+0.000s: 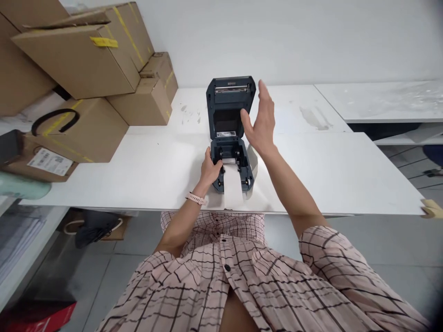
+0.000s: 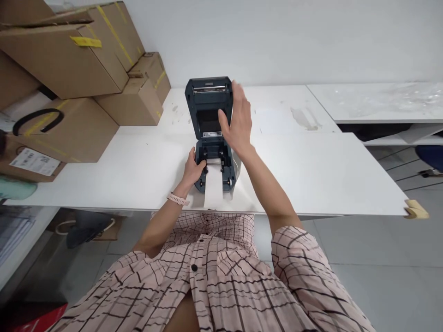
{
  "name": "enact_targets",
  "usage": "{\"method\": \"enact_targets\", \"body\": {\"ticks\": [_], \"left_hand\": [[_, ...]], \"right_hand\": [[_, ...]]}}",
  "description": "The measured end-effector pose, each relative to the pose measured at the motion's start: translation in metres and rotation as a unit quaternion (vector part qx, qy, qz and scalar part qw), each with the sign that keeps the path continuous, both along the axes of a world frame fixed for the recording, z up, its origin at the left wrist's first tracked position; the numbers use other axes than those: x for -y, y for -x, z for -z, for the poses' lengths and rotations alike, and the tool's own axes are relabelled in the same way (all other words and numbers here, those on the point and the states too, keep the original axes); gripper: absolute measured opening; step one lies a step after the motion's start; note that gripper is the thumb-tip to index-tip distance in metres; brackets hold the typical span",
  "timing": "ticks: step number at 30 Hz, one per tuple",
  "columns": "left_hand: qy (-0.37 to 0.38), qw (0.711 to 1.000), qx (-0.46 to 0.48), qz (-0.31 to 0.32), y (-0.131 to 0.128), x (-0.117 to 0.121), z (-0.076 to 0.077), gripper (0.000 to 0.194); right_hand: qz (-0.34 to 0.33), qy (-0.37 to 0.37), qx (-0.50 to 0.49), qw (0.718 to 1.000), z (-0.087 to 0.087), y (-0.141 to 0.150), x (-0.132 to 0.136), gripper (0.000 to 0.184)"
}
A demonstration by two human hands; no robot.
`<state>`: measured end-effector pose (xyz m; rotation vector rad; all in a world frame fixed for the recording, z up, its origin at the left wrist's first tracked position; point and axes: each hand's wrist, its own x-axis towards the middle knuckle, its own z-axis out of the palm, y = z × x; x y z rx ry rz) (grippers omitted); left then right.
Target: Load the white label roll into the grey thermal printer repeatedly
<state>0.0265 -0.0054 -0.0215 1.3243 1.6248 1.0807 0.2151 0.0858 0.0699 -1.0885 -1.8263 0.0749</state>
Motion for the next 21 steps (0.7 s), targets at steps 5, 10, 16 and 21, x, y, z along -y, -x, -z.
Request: {"method": "enact_targets", "body": {"ticks": [5, 10, 16, 21], "left_hand": [[-0.022, 0.999, -0.022, -0.014, -0.002, -0.003, 0.002, 0.079], [-0.026, 0.997, -0.069, -0.031, 0.001, 0.0, 0.0, 0.081], [-0.048, 0.99, -0.121, -0.048, 0.004, 0.012, -0.011, 0.075], [-0.05, 0.99, -0.122, -0.054, 0.002, 0.015, -0.016, 0.067]], "right_hand": [[-0.115, 0.144, 0.255, 0.949, 0.023, 0.014, 0.043, 0.042], [-0.119, 0.23, 0.466, 0.846, 0.028, 0.041, 0.043, 0.035], [-0.227, 0.316, 0.457, 0.8, 0.017, 0.042, 0.03, 0.037], [-0.431, 0.348, 0.229, 0.8, 0.003, -0.018, 0.036, 0.042]]}}
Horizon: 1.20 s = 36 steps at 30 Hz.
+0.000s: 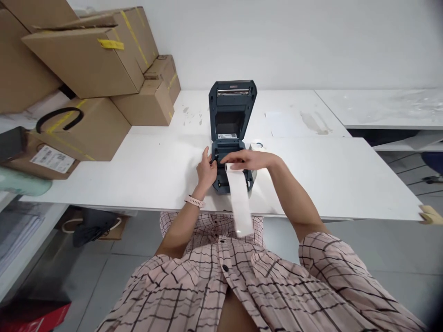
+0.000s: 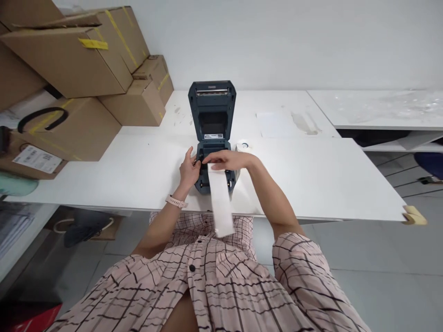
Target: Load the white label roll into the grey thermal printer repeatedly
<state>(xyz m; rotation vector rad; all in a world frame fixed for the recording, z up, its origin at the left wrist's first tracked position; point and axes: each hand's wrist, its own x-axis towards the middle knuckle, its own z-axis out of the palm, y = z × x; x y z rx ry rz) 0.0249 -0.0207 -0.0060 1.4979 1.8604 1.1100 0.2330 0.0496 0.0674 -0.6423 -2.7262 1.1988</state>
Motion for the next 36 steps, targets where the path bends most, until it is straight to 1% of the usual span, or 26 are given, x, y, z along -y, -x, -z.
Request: {"method": "enact_targets", "body": {"ticks": [1, 3, 4, 5, 6, 8, 10, 12, 15, 18, 20, 22, 24, 26, 29, 30, 31, 33, 35, 36], "left_hand": [[-0.002, 1.0, 0.002, 0.002, 0.0, 0.0, 0.0, 0.066], [-0.003, 1.0, 0.002, 0.004, 0.0, 0.001, 0.001, 0.064], [-0.005, 1.0, 0.001, 0.005, 0.0, 0.001, 0.002, 0.063], [-0.009, 1.0, 0.0, 0.005, 0.0, 0.001, 0.003, 0.062], [-0.013, 1.0, -0.001, 0.007, -0.001, 0.001, 0.004, 0.06], [-0.019, 1.0, -0.005, 0.008, -0.001, 0.001, 0.005, 0.058], [-0.018, 1.0, -0.011, 0.006, -0.002, 0.0, 0.005, 0.056], [-0.016, 1.0, -0.014, 0.001, -0.002, 0.0, 0.005, 0.056], [-0.017, 1.0, -0.001, -0.003, -0.002, 0.001, 0.004, 0.056], [-0.018, 1.0, 0.01, 0.001, -0.002, 0.001, 0.004, 0.055], [-0.022, 1.0, 0.011, 0.003, -0.001, 0.001, 0.004, 0.055], [-0.027, 1.0, 0.013, 0.004, -0.001, 0.0, 0.005, 0.055], [-0.03, 0.999, 0.013, 0.004, -0.001, 0.0, 0.005, 0.054], [-0.028, 1.0, 0.011, 0.003, -0.002, 0.0, 0.006, 0.053], [-0.023, 1.0, 0.002, 0.001, -0.002, 0.001, 0.005, 0.053], [-0.022, 1.0, -0.002, -0.001, -0.002, 0.001, 0.004, 0.053], [-0.021, 1.0, -0.007, -0.002, -0.002, 0.001, 0.004, 0.053], [-0.02, 1.0, -0.009, -0.004, -0.003, 0.001, 0.002, 0.055], [-0.022, 1.0, -0.002, -0.002, -0.003, 0.002, 0.002, 0.056], [-0.024, 1.0, 0.003, 0.0, -0.004, 0.002, 0.002, 0.056]], "right_hand": [[-0.003, 0.042, -0.068, 0.997, 0.001, -0.019, 0.007, 0.045], [0.02, 0.101, -0.197, 0.975, 0.011, -0.061, 0.029, 0.047], [0.049, 0.124, -0.264, 0.955, 0.02, -0.081, 0.041, 0.047], [0.088, 0.142, -0.329, 0.929, 0.03, -0.1, 0.055, 0.048], [0.144, 0.158, -0.367, 0.906, 0.041, -0.116, 0.067, 0.049], [0.236, 0.187, -0.375, 0.877, 0.064, -0.14, 0.086, 0.05], [0.303, 0.209, -0.346, 0.863, 0.083, -0.151, 0.093, 0.051], [0.335, 0.211, -0.335, 0.855, 0.096, -0.154, 0.087, 0.056], [0.345, 0.196, -0.351, 0.848, 0.106, -0.149, 0.061, 0.067], [0.356, 0.186, -0.32, 0.858, 0.113, -0.14, 0.03, 0.073], [0.361, 0.186, -0.289, 0.867, 0.118, -0.134, 0.015, 0.076], [0.357, 0.194, -0.274, 0.872, 0.125, -0.13, 0.008, 0.076], [0.353, 0.199, -0.269, 0.874, 0.132, -0.131, 0.005, 0.077], [0.368, 0.199, -0.277, 0.865, 0.136, -0.135, 0.004, 0.075], [0.417, 0.182, -0.314, 0.833, 0.134, -0.14, -0.007, 0.072], [0.427, 0.172, -0.319, 0.829, 0.13, -0.14, -0.013, 0.074], [0.43, 0.161, -0.313, 0.832, 0.126, -0.137, -0.021, 0.079], [0.411, 0.145, -0.27, 0.858, 0.116, -0.128, -0.038, 0.088], [0.386, 0.143, -0.211, 0.887, 0.109, -0.114, -0.053, 0.089], [0.378, 0.143, -0.189, 0.895, 0.106, -0.108, -0.058, 0.086]]}}
